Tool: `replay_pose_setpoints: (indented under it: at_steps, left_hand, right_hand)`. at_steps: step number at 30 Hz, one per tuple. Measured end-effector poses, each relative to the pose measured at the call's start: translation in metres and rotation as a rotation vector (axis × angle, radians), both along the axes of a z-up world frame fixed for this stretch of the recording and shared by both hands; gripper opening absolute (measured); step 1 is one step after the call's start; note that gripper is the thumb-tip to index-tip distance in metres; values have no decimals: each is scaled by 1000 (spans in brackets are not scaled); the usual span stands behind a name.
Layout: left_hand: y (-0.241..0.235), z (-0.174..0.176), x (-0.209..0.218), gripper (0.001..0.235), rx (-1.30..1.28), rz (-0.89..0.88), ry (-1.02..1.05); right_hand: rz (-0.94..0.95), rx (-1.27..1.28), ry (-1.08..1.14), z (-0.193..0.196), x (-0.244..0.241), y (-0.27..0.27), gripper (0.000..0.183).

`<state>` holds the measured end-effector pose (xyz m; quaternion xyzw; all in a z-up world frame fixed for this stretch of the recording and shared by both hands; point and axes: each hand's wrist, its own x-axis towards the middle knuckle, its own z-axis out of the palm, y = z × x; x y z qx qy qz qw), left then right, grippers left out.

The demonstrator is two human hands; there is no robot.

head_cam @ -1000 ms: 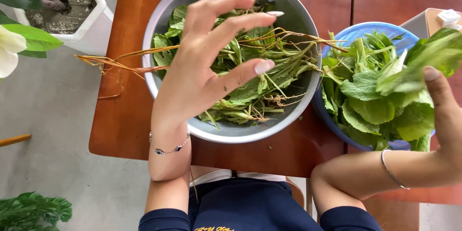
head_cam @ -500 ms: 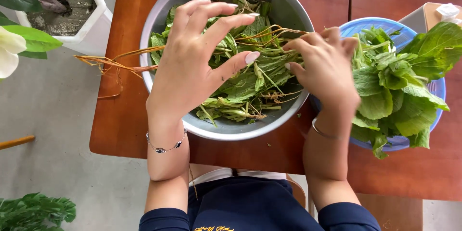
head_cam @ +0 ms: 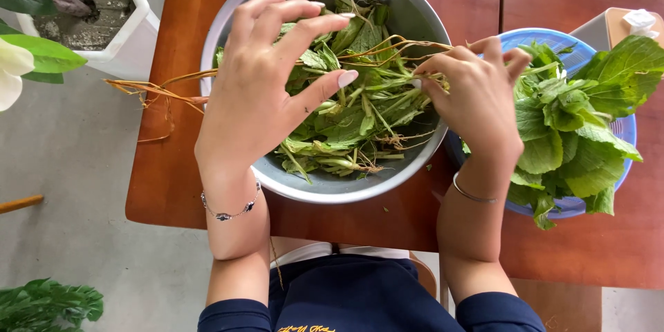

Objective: Picking green leaves off their stalks and placing them into a bowl.

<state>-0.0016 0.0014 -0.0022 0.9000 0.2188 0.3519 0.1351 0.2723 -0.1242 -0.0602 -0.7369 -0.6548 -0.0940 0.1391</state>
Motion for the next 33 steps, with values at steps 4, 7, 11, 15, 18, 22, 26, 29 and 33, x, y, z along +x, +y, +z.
replay_pose_setpoints:
  at_steps: [4, 7, 11, 15, 18, 22, 26, 29, 33]
  left_hand:
    - [-1, 0, 5, 47, 3, -13, 64]
    - [-2, -10, 14, 53, 37, -58, 111]
    - [-9, -13, 23, 57, 55, -128, 153]
    - [-15, -12, 28, 46, 39, -216, 136]
    - [-15, -12, 29, 32, 38, -247, 106]
    - [-12, -13, 27, 19, 31, -258, 112]
    - [-7, -16, 25, 22, 31, -242, 118]
    - [-6, -18, 24, 24, 2, -234, 118]
    - [-6, -23, 24, 28, -42, -216, 167]
  right_hand:
    - [75, 142, 15, 26, -11, -15, 7]
    - [163, 182, 97, 46, -21, -21, 11]
    - [234, 219, 202, 64, -39, -20, 18]
    - [296, 285, 334, 61, -44, -20, 25]
    - [319, 297, 416, 57, -43, -19, 27]
    - [353, 331, 486, 62, -43, -16, 31]
    - [366, 395, 373, 79, -52, -11, 41]
    - [363, 413, 192, 77, -54, -10, 44]
    - [347, 364, 49, 65, -48, -8, 34]
